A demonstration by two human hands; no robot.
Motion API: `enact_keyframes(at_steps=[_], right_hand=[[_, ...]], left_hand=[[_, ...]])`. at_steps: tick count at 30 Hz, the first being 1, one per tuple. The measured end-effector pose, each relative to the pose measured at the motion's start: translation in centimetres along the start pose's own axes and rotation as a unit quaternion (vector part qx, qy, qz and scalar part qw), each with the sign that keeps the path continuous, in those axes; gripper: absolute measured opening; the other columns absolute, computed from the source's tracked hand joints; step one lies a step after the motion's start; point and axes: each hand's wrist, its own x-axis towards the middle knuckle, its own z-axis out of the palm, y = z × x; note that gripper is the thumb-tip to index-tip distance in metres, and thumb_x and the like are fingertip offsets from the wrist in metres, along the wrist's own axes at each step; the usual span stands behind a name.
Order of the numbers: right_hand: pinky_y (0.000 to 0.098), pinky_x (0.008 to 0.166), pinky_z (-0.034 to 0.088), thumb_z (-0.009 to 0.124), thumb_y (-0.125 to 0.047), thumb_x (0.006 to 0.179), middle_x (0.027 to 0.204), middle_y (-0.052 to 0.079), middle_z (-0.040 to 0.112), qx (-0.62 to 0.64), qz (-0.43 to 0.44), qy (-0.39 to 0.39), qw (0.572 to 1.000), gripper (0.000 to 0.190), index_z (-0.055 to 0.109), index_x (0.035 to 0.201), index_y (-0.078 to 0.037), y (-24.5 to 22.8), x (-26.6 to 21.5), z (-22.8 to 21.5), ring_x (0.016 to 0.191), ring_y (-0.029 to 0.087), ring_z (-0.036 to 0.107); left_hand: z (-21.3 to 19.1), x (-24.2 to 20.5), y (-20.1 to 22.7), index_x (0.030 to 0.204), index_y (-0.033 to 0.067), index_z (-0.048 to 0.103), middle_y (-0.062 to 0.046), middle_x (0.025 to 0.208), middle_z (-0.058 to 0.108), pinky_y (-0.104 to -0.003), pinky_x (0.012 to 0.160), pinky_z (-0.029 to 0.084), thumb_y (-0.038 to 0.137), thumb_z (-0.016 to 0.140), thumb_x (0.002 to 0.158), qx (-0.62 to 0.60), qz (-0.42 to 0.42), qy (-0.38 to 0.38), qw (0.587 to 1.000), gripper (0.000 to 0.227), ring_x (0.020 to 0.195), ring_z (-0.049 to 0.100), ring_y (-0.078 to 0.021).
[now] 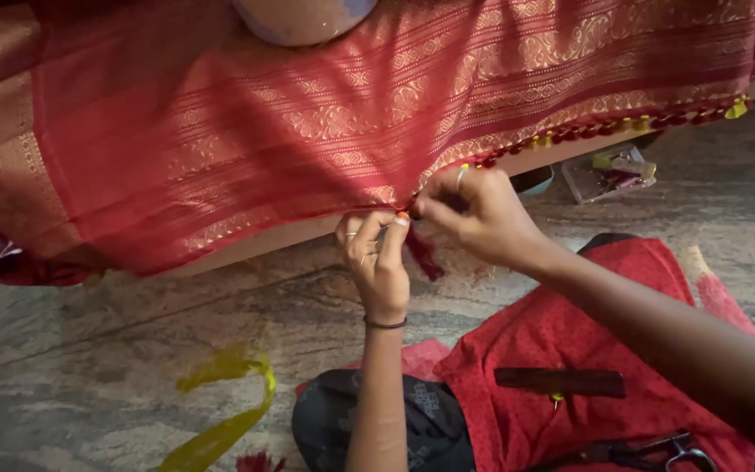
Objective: Applying and preparing decorative yellow tassels to the edge of a red saree.
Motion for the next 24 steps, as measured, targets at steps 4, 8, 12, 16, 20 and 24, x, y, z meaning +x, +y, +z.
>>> enact_keyframes(at_steps=[4, 8, 12, 16, 20, 24], right_hand=[[0.0307, 0.060, 0.050, 0.072, -0.013, 0.095, 0.074, 0.008, 0.072, 0.041, 0.051, 0.057, 0.996, 0.013, 0.075, 0.097, 0.000, 1.0, -0.2, 1.6, 0.067, 0.010, 0.060], [0.0242, 0.070, 0.055, 0.070, -0.010, 0.093, 0.088, 0.003, 0.074, 0.320, 0.149, 0.033, 0.935, 0.011, 0.075, 0.098, -0.002, 2.1, -0.8, 3.0, 0.078, 0.006, 0.066], [0.0279, 0.068, 0.053, 0.070, -0.004, 0.095, 0.083, 0.004, 0.071, 0.521, 0.181, 0.018, 0.834, 0.007, 0.074, 0.095, 0.001, 3.5, -0.6, 4.4, 0.074, 0.010, 0.061], [0.0274, 0.069, 0.053, 0.068, -0.006, 0.097, 0.083, 0.004, 0.072, 0.486, 0.133, 0.039, 0.863, 0.006, 0.070, 0.096, 0.000, 3.3, -0.6, 5.0, 0.075, 0.011, 0.064], [0.0263, 0.071, 0.054, 0.066, -0.002, 0.100, 0.088, 0.004, 0.071, 0.460, 0.105, 0.068, 0.879, 0.004, 0.069, 0.099, 0.001, 3.2, -1.4, 5.3, 0.079, 0.009, 0.065], [0.0289, 0.075, 0.060, 0.062, 0.001, 0.099, 0.093, 0.007, 0.073, 0.420, 0.095, 0.082, 0.899, 0.008, 0.069, 0.099, 0.003, 0.7, -1.9, 3.9, 0.087, 0.014, 0.073]], left_hand=[[-0.8, 0.3, 1.2, 0.083, 0.0064, 0.069, -0.008, 0.094, 0.063, -0.039, 0.098, 0.041, 0.020, 0.070, 0.094, 0.000, -0.002, -0.020, 1.000, 0.017, 0.109, 0.054, -0.0261], [-1.6, 0.8, 0.7, 0.088, 0.0071, 0.070, -0.008, 0.097, 0.065, -0.040, 0.095, 0.043, 0.021, 0.071, 0.095, 0.041, 0.028, -0.065, 0.997, 0.016, 0.106, 0.056, -0.0269], [-1.8, 1.1, 2.2, 0.095, 0.0065, 0.076, -0.013, 0.089, 0.069, -0.047, 0.077, 0.046, 0.018, 0.073, 0.093, -0.193, -0.320, -0.111, 0.921, 0.012, 0.083, 0.058, -0.0333], [-1.9, -0.6, 5.6, 0.091, 0.0076, 0.071, -0.006, 0.095, 0.071, -0.040, 0.090, 0.049, 0.020, 0.084, 0.081, 0.168, 0.099, 0.090, 0.977, 0.020, 0.098, 0.063, -0.0274], [-2.8, -0.5, 5.9, 0.116, 0.0025, 0.074, -0.013, 0.109, 0.072, -0.038, 0.090, 0.052, 0.007, 0.072, 0.092, 0.206, 0.233, -0.012, 0.950, 0.025, 0.099, 0.066, -0.0302], [-3.6, 0.7, 4.8, 0.111, 0.0039, 0.074, -0.012, 0.102, 0.073, -0.037, 0.086, 0.056, 0.004, 0.071, 0.098, 0.249, 0.214, -0.025, 0.944, 0.013, 0.093, 0.070, -0.0289]])
